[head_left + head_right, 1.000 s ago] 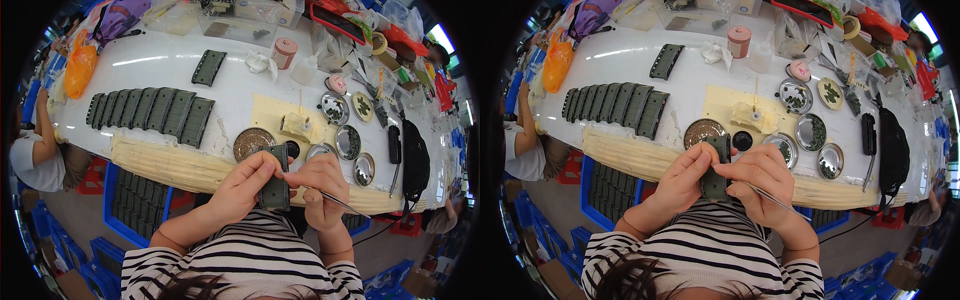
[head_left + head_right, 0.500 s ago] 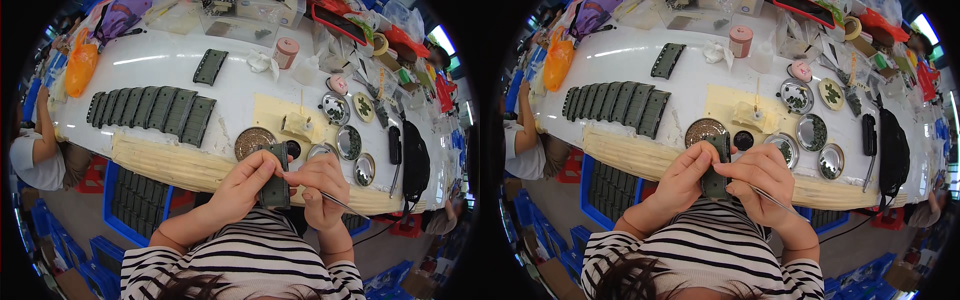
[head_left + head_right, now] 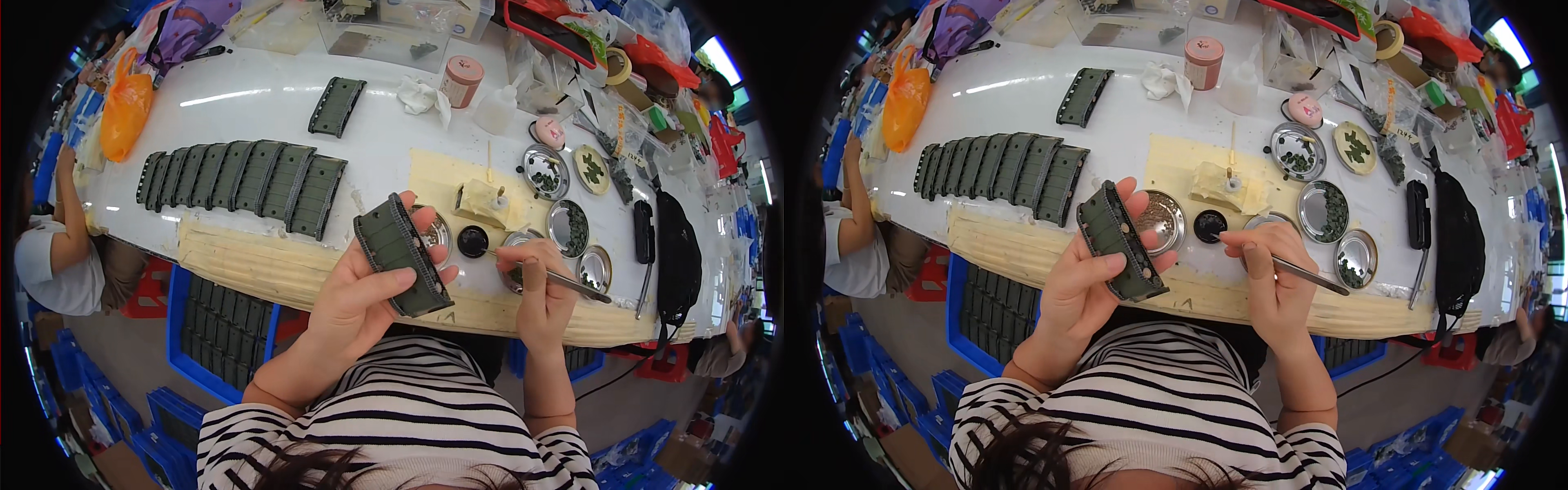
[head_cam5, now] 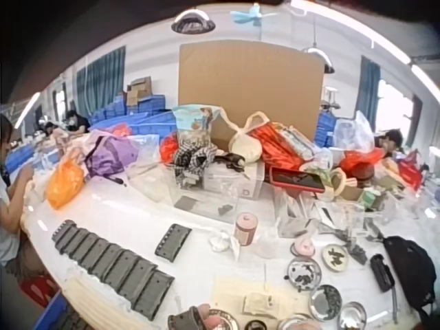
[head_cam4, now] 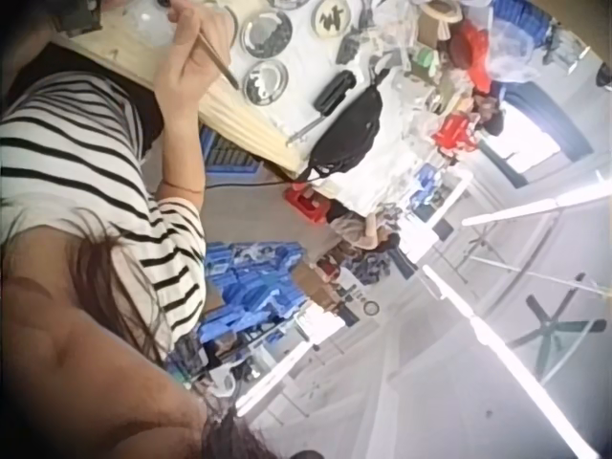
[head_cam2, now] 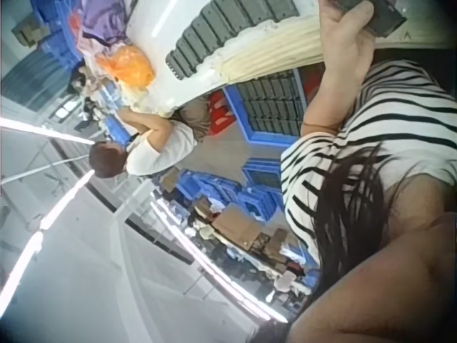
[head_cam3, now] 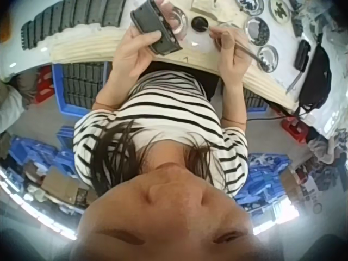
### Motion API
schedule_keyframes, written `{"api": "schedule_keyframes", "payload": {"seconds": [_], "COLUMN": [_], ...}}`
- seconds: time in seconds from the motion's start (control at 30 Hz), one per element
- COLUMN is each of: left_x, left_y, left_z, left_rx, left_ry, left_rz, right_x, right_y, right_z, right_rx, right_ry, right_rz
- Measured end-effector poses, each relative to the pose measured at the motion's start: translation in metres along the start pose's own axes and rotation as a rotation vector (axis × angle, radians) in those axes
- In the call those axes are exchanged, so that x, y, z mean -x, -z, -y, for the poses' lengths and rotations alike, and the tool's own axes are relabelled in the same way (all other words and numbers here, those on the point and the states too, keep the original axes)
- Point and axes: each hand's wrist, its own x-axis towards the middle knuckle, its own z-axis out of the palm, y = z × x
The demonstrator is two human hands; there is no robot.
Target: Assembling small green plastic components and metallic pins at a factory workbench.
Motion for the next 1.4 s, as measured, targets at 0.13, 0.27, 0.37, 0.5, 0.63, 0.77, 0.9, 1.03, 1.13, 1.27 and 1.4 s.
{"api": "schedule_keyframes", "payload": {"seconds": [0.13, 0.27, 0.37, 0.5, 0.63, 0.77, 0.9, 1.03, 1.13, 1.27, 1.4], "left_x": [-0.001, 0.0, 0.004, 0.003, 0.004, 0.004, 0.004, 0.004, 0.003, 0.002, -0.001], "left_y": [0.008, 0.014, 0.014, 0.009, 0.008, 0.007, 0.007, 0.005, 0.006, 0.006, 0.003], "left_z": [0.003, 0.003, 0.006, 0.009, 0.006, 0.005, 0.005, 0.002, 0.002, 0.002, 0.004], "left_rx": [0.158, 0.263, 0.288, 0.225, 0.084, -0.017, -0.049, -0.04, -0.011, -0.005, 0.024], "left_ry": [-0.004, 0.048, 0.005, -0.031, -0.027, -0.028, -0.044, -0.054, -0.041, -0.025, 0.008], "left_rz": [0.005, 0.015, 0.041, 0.042, -0.014, -0.104, -0.139, -0.159, -0.175, -0.209, -0.211], "right_x": [-0.002, -0.001, -0.001, -0.001, -0.001, 0.0, -0.001, -0.001, 0.0, 0.003, 0.001], "right_y": [-0.005, -0.008, -0.009, -0.01, -0.011, -0.012, -0.012, -0.013, -0.012, -0.003, 0.0], "right_z": [-0.013, -0.016, -0.016, -0.017, -0.018, -0.019, -0.018, -0.019, -0.018, 0.002, 0.019], "right_rx": [0.091, 0.152, 0.184, 0.19, 0.174, 0.172, 0.18, 0.172, 0.135, -0.117, -0.203], "right_ry": [0.042, 0.039, 0.018, 0.001, 0.006, -0.004, -0.005, -0.002, 0.008, 0.031, 0.231], "right_rz": [0.004, 0.002, 0.019, 0.022, 0.014, 0.012, 0.016, 0.014, -0.01, -0.084, 0.038]}}
